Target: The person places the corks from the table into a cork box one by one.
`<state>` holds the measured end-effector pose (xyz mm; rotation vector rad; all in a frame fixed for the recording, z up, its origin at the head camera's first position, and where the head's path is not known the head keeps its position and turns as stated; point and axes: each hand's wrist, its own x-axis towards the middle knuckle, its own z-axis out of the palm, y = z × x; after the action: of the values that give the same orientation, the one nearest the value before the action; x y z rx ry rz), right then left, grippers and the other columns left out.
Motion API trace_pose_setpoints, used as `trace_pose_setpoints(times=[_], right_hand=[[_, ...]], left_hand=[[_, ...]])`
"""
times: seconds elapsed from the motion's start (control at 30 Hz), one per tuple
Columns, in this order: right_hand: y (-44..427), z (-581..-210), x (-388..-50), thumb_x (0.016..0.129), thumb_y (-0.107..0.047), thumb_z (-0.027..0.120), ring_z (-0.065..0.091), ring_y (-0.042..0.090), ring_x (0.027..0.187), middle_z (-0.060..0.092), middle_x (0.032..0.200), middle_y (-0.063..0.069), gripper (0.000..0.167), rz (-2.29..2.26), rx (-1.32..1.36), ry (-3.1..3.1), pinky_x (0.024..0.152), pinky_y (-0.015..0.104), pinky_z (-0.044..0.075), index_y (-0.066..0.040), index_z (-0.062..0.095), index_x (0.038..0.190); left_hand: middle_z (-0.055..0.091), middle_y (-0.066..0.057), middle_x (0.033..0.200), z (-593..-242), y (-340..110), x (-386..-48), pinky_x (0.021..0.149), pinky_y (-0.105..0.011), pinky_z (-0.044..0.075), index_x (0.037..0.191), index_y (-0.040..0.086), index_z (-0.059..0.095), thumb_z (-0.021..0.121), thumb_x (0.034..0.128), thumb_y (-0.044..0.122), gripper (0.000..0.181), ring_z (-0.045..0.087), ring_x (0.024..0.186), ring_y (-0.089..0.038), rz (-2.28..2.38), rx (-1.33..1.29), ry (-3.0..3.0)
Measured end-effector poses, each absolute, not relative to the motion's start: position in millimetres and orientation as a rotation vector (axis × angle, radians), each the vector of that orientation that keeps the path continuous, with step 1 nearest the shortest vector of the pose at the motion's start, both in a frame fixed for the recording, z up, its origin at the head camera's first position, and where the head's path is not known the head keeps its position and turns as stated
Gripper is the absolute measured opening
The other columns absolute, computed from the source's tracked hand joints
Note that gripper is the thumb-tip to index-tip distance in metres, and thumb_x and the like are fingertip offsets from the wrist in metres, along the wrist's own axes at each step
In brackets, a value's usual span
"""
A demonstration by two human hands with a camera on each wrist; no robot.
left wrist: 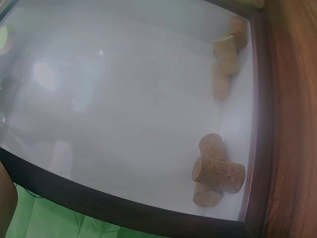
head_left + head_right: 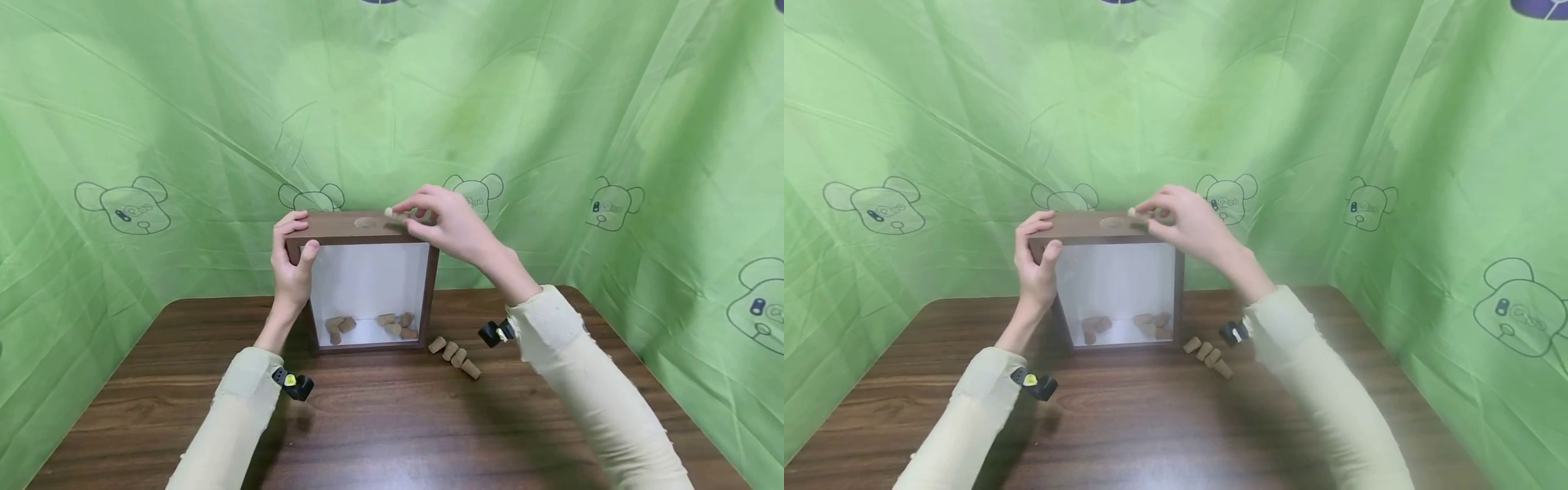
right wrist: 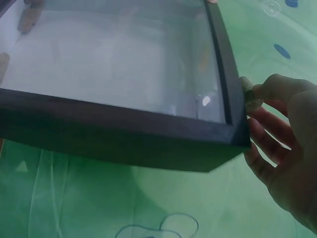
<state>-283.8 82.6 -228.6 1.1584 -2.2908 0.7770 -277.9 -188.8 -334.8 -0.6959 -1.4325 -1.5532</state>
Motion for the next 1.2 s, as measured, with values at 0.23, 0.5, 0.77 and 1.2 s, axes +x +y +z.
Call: trace_pose_setpoints(times=[0.23, 0.5, 0.77, 1.2], right_hand=[[65, -229, -286, 0.094, -0.013, 0.061, 0.061, 0.016, 0.091, 0.067, 0.104, 0.003, 0.025, 0.707, 1.198, -2.365, 0.081, 0.034, 0.052, -0.011, 0.073, 0.116], [51, -227, -288, 0.096, -0.011, 0.054, 0.057, 0.014, 0.097, 0.065, 0.109, 0.000, 0.029, 0.660, 1.163, -2.456, 0.087, 0.032, 0.047, -0.014, 0.070, 0.120], [39, -225, -291, 0.097, -0.014, 0.053, 0.055, 0.021, 0.109, 0.066, 0.114, 0.003, 0.029, 0.568, 1.179, -2.437, 0.100, 0.039, 0.042, -0.014, 0.070, 0.121], [79, -246, -273, 0.093, -0.014, 0.063, 0.057, 0.023, 0.109, 0.066, 0.115, 0.005, 0.024, 0.843, 1.052, -2.197, 0.099, 0.041, 0.044, -0.010, 0.070, 0.116]], left_hand=[[0.048, -0.035, 0.132, -336, -189, -277, 0.106, -0.031, 0.040, 0.113, -0.019, 0.046, 0.061, 0.0836, 0.012, 0.046, 0.048, 0.127, -0.029, -1.565, -0.704, -1.426], [0.049, -0.034, 0.132, -336, -193, -276, 0.107, -0.031, 0.039, 0.112, -0.019, 0.046, 0.062, 0.0834, 0.013, 0.046, 0.048, 0.128, -0.029, -1.554, -0.693, -1.428], [0.048, -0.034, 0.132, -334, -192, -277, 0.107, -0.031, 0.039, 0.113, -0.019, 0.046, 0.061, 0.0838, 0.013, 0.046, 0.048, 0.128, -0.030, -1.551, -0.693, -1.437], [0.050, -0.032, 0.132, -335, -189, -274, 0.108, -0.031, 0.038, 0.113, -0.018, 0.047, 0.061, 0.0840, 0.014, 0.046, 0.047, 0.130, -0.029, -1.535, -0.682, -1.459]])
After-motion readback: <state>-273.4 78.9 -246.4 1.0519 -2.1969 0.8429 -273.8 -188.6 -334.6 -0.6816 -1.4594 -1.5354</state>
